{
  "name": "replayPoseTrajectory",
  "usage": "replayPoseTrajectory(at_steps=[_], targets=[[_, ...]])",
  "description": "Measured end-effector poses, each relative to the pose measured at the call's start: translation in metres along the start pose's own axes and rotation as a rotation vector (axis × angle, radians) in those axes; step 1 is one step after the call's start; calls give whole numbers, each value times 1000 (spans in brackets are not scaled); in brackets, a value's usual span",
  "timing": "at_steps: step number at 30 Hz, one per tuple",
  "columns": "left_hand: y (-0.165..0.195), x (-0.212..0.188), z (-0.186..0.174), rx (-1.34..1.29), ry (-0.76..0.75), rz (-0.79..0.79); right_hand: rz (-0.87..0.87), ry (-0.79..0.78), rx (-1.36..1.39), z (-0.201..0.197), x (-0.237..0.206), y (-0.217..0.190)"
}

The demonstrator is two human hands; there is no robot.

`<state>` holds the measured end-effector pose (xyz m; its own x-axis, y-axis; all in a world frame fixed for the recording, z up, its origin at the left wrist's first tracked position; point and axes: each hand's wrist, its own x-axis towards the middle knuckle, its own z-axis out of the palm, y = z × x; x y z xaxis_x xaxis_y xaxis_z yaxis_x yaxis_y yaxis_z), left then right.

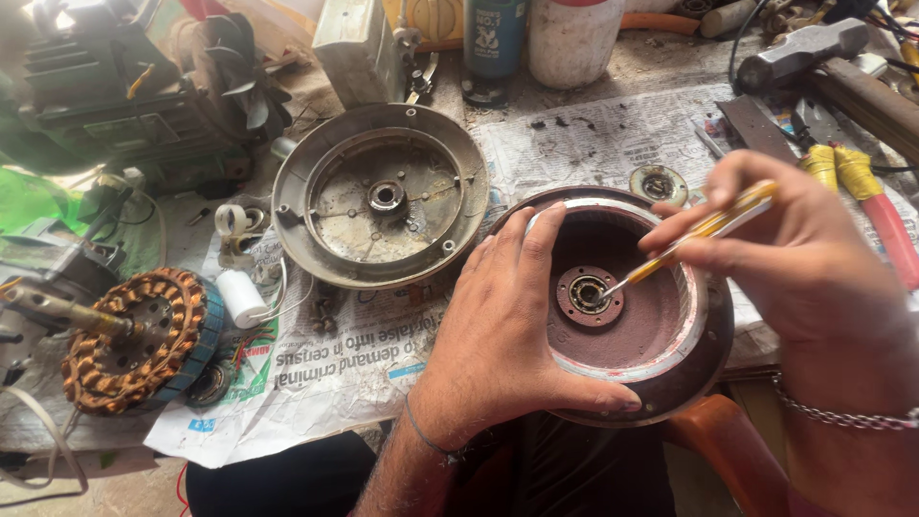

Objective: The person cleans a bearing inside a motor housing with a screwdriver, then applies lubricant from a bottle and spreads it with a finger. The person continues to clean the bearing area with the screwdriver.

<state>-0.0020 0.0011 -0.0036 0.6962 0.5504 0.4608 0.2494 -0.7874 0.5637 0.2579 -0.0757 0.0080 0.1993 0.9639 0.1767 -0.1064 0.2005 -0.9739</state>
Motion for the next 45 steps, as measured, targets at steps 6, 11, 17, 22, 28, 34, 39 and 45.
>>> replayPoseTrajectory(at_steps=[6,11,17,22,28,34,39,45], targets=[[0,0,3,6,20,20,-73,-2,-140,1,3,-2],[0,-1,3,-11,20,24,-99,-61,-553,2,-5,-6],[0,-1,2,-24,20,19,-40,-23,-609,9,-8,-5],[1,-1,1,-18,29,22,-19,-54,-518,15,-8,-4],[0,0,1,-9,19,14,-359,60,-777,30,-14,-8],[0,0,2,0,27,21,-338,78,-774,35,-20,-20],[0,-1,3,-8,25,16,-352,31,-994,39,-24,-21],[0,0,2,-2,38,25,-89,121,-970,48,-24,-20]])
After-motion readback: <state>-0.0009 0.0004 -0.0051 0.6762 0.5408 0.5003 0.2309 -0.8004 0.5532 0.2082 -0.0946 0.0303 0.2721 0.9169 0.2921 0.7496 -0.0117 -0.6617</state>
